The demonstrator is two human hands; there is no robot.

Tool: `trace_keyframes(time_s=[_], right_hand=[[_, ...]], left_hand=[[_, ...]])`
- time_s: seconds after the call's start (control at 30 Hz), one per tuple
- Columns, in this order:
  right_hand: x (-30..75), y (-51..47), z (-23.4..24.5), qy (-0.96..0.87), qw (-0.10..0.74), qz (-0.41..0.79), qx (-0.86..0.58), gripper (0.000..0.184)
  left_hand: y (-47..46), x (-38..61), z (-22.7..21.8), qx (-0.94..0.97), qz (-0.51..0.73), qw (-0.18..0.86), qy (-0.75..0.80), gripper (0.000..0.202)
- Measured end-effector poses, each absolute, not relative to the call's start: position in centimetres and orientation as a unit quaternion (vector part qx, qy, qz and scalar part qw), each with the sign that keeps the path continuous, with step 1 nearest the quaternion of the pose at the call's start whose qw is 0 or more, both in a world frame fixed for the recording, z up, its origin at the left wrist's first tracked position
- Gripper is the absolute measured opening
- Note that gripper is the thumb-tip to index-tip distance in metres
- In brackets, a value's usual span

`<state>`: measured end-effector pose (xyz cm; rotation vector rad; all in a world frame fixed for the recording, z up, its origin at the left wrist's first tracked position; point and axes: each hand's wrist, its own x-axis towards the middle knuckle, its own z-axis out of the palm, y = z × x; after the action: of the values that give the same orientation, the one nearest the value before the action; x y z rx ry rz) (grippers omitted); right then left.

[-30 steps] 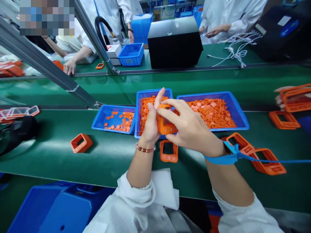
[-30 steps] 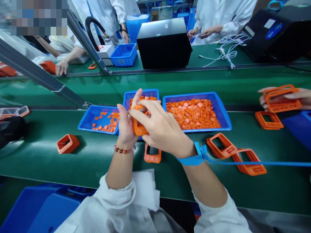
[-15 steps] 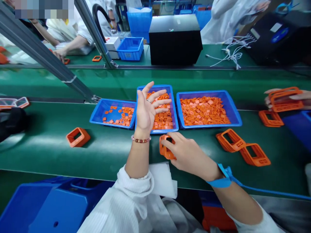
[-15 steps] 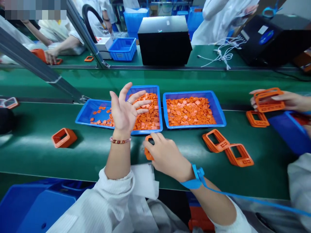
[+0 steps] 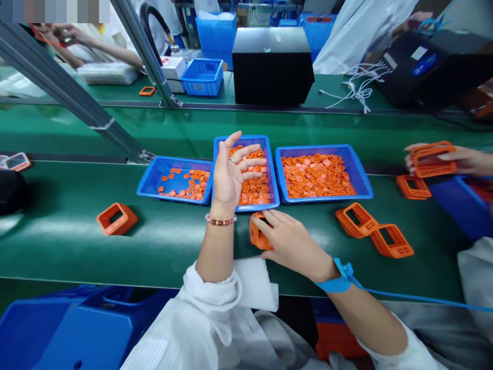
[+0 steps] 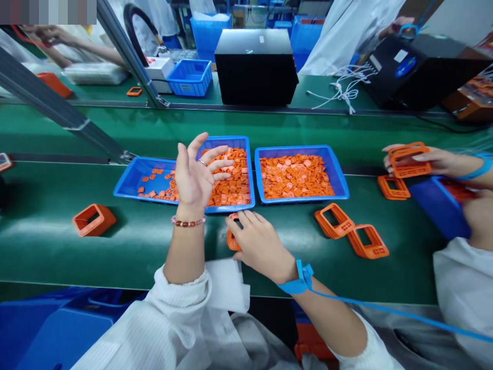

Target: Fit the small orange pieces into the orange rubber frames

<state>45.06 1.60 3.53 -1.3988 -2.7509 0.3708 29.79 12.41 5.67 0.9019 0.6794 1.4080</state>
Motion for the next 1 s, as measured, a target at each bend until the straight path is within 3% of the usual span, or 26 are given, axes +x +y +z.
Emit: trace_keyframes(time_s=[0.1,0.2,0.43,0.67,0.83,1.0], right_hand=[[45.6,0.8,3.8,-0.893,0.046,0.096,-0.438,0.088],[45.9,0.0,4.2,-0.894,0.061,0.09,-0.435,0.075],[43.3,0.9,2.8,-0.903,-0.093,0.106,-0.405,0.041],[42.4,1.9,0.6,-0.909,-0.092,0.134,-0.384,0.025],[45.0,1.0,0.2,-0.916,-0.027,0.166,-0.364,0.029],[47.8,-0.7,-0.7,-0.782,0.269,0.332,-0.454,0.017]], left_hand=[[12.5,29.7,5.7,0.376,0.615,0.624,0.302,0.06],[12.4,29.6,5.9,0.364,0.617,0.628,0.305,0.058],[12.3,29.4,6.0,0.366,0.622,0.623,0.301,0.052],[12.5,29.1,5.8,0.36,0.624,0.621,0.309,0.044],[12.7,29.1,5.6,0.358,0.625,0.621,0.308,0.041],[12.8,29.3,5.7,0.356,0.619,0.617,0.329,0.038]])
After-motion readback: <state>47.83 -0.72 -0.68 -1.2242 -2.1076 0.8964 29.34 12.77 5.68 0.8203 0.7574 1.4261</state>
